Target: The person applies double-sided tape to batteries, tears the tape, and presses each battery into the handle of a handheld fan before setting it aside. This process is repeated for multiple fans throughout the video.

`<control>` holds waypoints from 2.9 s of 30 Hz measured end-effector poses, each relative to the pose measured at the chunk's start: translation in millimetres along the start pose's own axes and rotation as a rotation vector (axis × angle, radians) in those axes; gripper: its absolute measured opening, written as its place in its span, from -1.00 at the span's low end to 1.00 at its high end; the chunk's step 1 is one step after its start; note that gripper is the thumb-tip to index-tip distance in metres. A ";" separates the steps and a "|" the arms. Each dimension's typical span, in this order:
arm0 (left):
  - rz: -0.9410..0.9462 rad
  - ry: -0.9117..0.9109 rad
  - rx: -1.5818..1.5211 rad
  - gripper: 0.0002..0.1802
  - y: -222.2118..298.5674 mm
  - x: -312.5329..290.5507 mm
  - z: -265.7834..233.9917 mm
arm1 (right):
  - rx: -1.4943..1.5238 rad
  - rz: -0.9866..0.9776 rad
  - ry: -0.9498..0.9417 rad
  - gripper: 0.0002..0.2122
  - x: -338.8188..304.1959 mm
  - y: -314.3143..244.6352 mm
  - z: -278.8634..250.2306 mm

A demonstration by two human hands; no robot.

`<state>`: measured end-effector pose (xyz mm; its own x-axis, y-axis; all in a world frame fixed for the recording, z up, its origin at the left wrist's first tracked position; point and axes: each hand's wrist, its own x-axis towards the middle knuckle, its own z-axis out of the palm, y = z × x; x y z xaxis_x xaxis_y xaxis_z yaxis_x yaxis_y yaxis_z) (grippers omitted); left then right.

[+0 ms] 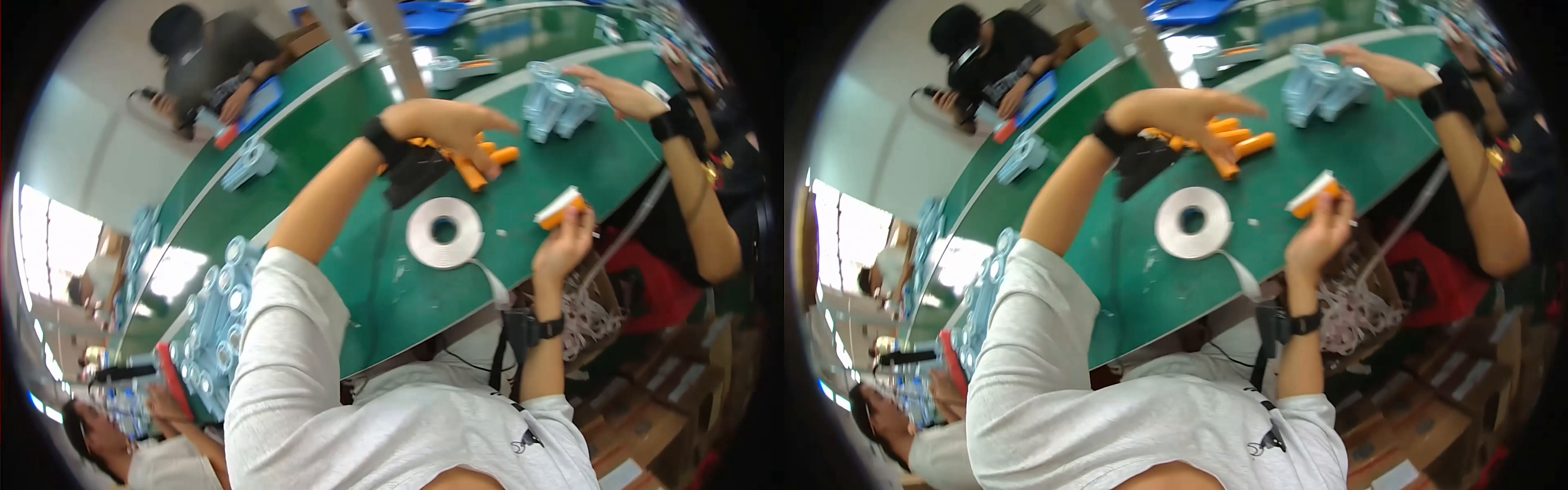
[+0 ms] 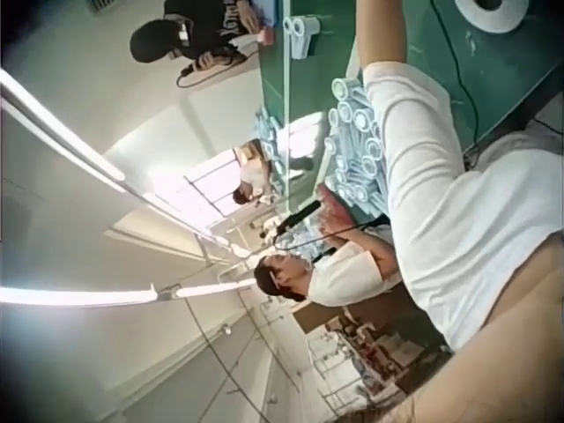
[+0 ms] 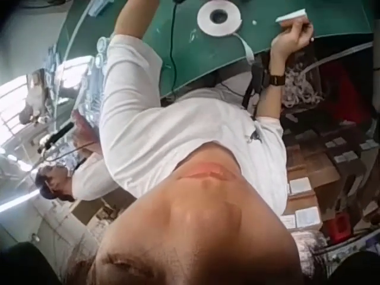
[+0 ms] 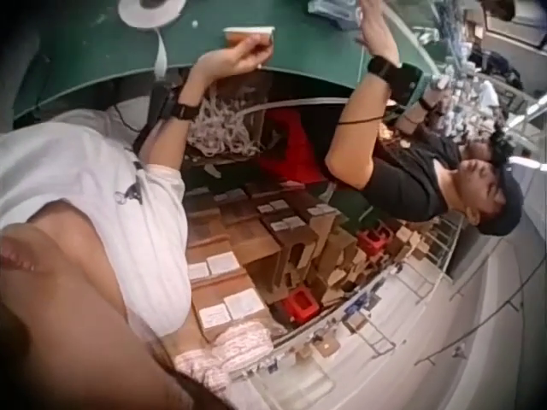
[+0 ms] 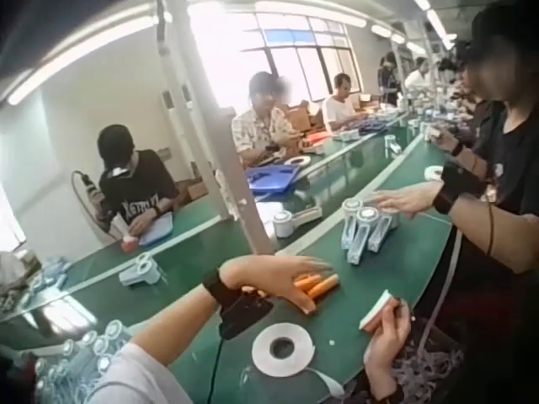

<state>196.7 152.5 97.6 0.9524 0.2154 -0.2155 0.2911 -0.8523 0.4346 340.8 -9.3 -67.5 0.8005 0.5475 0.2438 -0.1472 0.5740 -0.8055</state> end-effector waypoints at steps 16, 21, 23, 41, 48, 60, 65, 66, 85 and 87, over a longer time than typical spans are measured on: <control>-1.211 0.818 0.578 0.21 -282.0 -366.4 82.1 | -0.068 0.112 -0.138 -0.80 2.1 -4.8 18.0; -0.937 0.610 -0.201 -0.16 -288.6 -374.7 58.9 | -0.186 0.063 -0.123 -0.80 -0.8 -5.6 23.7; -0.906 0.616 -0.144 -0.21 -248.4 -323.8 49.4 | -0.157 0.081 -0.104 -0.81 -1.3 -11.1 16.4; -0.575 0.665 -0.571 -0.06 -41.1 77.6 28.8 | 0.028 0.050 -0.186 -0.86 -7.1 -12.0 26.4; -1.189 0.803 -0.521 -0.04 -80.0 227.5 52.7 | 0.012 0.099 -0.162 -0.87 -4.0 0.7 20.8; -1.398 1.215 -0.425 -0.17 -51.2 211.6 56.4 | -0.106 0.038 -0.138 -0.86 2.8 -4.6 18.1; -1.054 0.760 -0.153 -0.07 -85.1 162.8 32.0 | 0.044 0.100 -0.157 -0.86 -17.8 -12.7 41.6; -0.688 0.307 -0.107 0.08 -107.4 118.9 17.2 | 0.073 0.091 -0.154 -0.87 -26.9 -12.4 54.3; -1.659 0.681 0.353 0.20 184.2 -301.9 284.0 | 0.029 0.118 -0.337 -0.83 4.2 -1.2 -0.5; -1.594 0.909 0.334 0.16 177.2 -311.7 293.2 | 0.009 0.125 -0.353 -0.83 1.6 -1.2 1.5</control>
<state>-75.0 -205.5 -14.5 -0.3822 0.8641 0.3276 0.9240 0.3608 0.1265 341.4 -8.2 -65.3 0.5268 0.7888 0.3166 -0.2375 0.4943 -0.8362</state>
